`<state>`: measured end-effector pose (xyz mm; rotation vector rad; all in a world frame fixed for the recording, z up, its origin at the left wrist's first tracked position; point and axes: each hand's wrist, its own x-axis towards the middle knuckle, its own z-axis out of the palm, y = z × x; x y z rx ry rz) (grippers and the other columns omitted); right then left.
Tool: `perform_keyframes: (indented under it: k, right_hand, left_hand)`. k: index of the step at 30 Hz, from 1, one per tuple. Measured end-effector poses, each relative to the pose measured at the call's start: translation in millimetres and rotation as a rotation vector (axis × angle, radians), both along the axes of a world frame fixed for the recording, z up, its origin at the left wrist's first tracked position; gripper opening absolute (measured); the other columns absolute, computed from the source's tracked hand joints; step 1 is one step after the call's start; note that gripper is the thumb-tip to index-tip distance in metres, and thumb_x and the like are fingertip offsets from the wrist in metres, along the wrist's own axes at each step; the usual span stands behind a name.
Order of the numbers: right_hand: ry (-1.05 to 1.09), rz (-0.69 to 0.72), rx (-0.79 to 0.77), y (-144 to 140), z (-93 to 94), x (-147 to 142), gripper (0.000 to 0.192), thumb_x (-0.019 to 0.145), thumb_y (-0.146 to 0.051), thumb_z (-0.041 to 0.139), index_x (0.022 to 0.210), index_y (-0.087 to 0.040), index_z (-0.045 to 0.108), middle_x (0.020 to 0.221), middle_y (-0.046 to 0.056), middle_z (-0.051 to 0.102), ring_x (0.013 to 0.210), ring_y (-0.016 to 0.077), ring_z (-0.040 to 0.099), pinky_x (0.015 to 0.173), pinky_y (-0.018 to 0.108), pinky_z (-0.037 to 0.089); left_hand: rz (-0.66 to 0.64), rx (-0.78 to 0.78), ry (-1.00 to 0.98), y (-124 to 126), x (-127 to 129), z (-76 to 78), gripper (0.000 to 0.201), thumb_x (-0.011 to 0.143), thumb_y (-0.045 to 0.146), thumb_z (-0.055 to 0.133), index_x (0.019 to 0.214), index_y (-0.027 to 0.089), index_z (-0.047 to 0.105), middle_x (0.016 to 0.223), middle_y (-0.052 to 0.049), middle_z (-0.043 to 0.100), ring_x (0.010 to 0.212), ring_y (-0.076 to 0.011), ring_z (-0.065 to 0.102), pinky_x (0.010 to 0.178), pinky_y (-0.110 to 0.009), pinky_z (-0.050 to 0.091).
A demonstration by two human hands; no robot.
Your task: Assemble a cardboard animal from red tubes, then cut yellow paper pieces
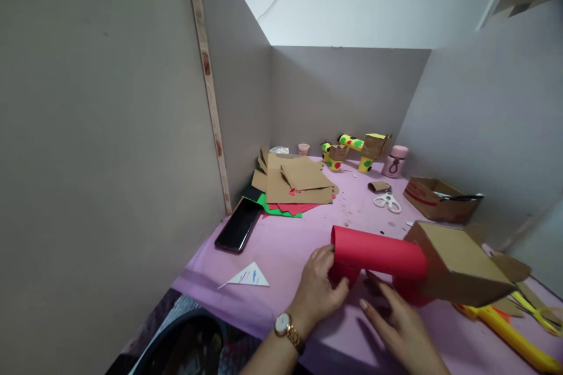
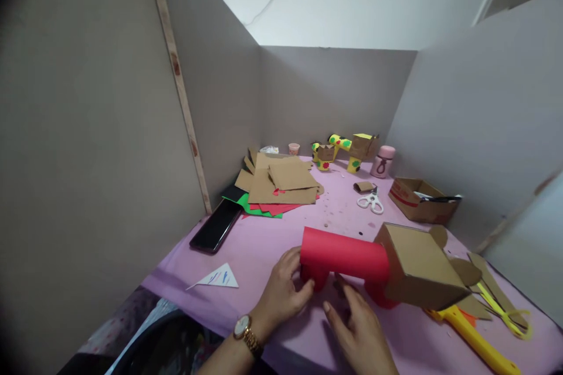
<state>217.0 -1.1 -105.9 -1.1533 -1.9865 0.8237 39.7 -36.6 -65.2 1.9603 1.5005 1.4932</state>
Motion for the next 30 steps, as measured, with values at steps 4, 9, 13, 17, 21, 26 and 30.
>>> perform_keyframes:
  k: [4, 9, 13, 17, 21, 26, 30]
  right_hand:
    - [0.275, 0.073, -0.266, 11.5, -14.8, -12.6, 0.064, 0.076, -0.043, 0.060, 0.130, -0.016, 0.037, 0.136, 0.021, 0.047, 0.123, 0.0305, 0.048, 0.101, 0.046, 0.040]
    - [0.432, 0.229, -0.428, 9.5, 6.9, -26.5, 0.060, 0.075, -0.035, 0.068, 0.127, -0.020, 0.042, 0.123, 0.015, 0.060, 0.120, 0.0290, 0.051, 0.102, 0.046, 0.039]
    - [0.604, 0.151, -0.512, 0.5, 17.8, -28.9, 0.051, 0.077, -0.037, 0.067, 0.123, -0.028, 0.046, 0.126, 0.006, 0.059, 0.126, 0.0247, 0.045, 0.108, 0.048, 0.029]
    - [0.862, 0.045, -0.567, 1.6, 22.2, -33.9, 0.048, 0.076, -0.045, 0.066, 0.118, -0.028, 0.052, 0.122, 0.004, 0.061, 0.125, 0.0243, 0.046, 0.108, 0.045, 0.032]
    - [1.011, -0.043, -0.660, 5.4, 24.0, -36.9, 0.042, 0.072, -0.051, 0.067, 0.103, -0.022, 0.063, 0.108, 0.005, 0.068, 0.117, 0.0276, 0.053, 0.095, 0.043, 0.048]
    - [1.142, -0.013, -0.694, 1.6, 17.2, -29.6, 0.034, 0.069, -0.035, 0.077, 0.100, -0.028, 0.065, 0.109, -0.002, 0.068, 0.120, 0.0216, 0.050, 0.101, 0.036, 0.041]
    - [1.076, 0.024, -0.660, -1.2, 19.0, -27.5, 0.043, 0.069, -0.034, 0.077, 0.109, -0.032, 0.061, 0.118, -0.002, 0.065, 0.124, 0.0221, 0.047, 0.107, 0.039, 0.032]
  left_hand:
    - [-0.001, -0.015, -0.023, -0.5, 0.6, -1.5, 0.048, 0.069, 0.010, 0.060, 0.116, 0.019, 0.058, 0.118, -0.010, 0.061, 0.110, -0.0266, 0.053, 0.096, -0.041, 0.042]
    - [-0.009, -0.017, -0.033, -0.3, -0.4, -4.6, 0.048, 0.069, 0.009, 0.059, 0.115, 0.021, 0.059, 0.116, -0.009, 0.062, 0.108, -0.0272, 0.054, 0.095, -0.043, 0.043]
    - [-0.014, -0.025, -0.049, -0.6, -0.8, -6.0, 0.046, 0.071, 0.010, 0.059, 0.115, 0.022, 0.059, 0.116, -0.009, 0.062, 0.110, -0.0270, 0.053, 0.096, -0.043, 0.042]
    - [-0.011, -0.035, -0.066, -0.9, -1.5, -6.0, 0.044, 0.072, 0.009, 0.059, 0.115, 0.021, 0.059, 0.118, -0.010, 0.061, 0.110, -0.0263, 0.053, 0.097, -0.042, 0.042]
    - [-0.028, -0.034, -0.068, 0.5, -3.2, -4.4, 0.047, 0.072, 0.007, 0.060, 0.117, 0.021, 0.057, 0.120, -0.010, 0.060, 0.111, -0.0252, 0.052, 0.097, -0.041, 0.042]
    - [-0.026, -0.046, -0.112, 3.6, -3.1, -1.9, 0.043, 0.075, 0.011, 0.060, 0.116, 0.024, 0.058, 0.118, -0.007, 0.061, 0.110, -0.0229, 0.054, 0.096, -0.038, 0.043]
    - [-0.032, -0.064, -0.150, 5.2, -1.6, 0.1, 0.036, 0.080, 0.014, 0.057, 0.115, 0.024, 0.058, 0.116, -0.008, 0.061, 0.108, -0.0220, 0.056, 0.093, -0.037, 0.045]
